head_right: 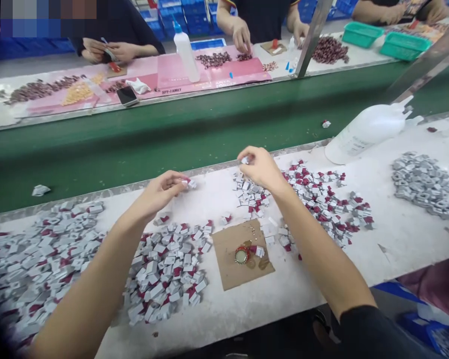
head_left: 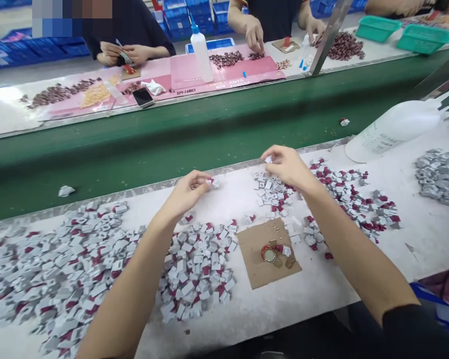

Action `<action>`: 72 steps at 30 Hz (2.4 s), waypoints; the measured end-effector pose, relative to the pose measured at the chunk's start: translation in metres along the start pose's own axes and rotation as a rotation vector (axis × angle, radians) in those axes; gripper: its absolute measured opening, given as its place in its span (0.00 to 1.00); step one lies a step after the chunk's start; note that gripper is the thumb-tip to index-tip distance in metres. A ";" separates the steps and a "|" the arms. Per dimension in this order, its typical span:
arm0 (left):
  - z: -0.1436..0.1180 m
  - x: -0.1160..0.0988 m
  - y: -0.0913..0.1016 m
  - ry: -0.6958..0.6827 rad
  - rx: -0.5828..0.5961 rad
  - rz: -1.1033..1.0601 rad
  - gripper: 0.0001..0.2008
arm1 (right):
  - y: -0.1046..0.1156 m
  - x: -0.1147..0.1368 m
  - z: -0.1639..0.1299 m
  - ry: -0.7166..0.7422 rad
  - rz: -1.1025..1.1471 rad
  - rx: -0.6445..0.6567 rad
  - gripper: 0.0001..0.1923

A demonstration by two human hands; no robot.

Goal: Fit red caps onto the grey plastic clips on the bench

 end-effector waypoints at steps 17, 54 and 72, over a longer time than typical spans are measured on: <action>0.064 -0.019 0.036 0.009 -0.340 0.504 0.15 | 0.024 -0.072 -0.164 -0.207 0.623 -0.237 0.26; -0.150 -0.013 -0.096 0.154 0.435 -0.385 0.11 | -0.040 -0.021 -0.249 0.049 0.355 -0.133 0.09; -0.155 -0.008 -0.104 0.181 0.322 -0.568 0.14 | -0.033 -0.019 -0.248 0.037 0.366 -0.186 0.08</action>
Point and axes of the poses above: each hand's wrist, its own z-axis towards the middle knuckle, its own y-axis out of the back of the hand, x = y × z, the point moved 4 cm from there along z, towards the middle knuckle, and after that the axes turned 2 degrees about -z, right-handed, at the moved point
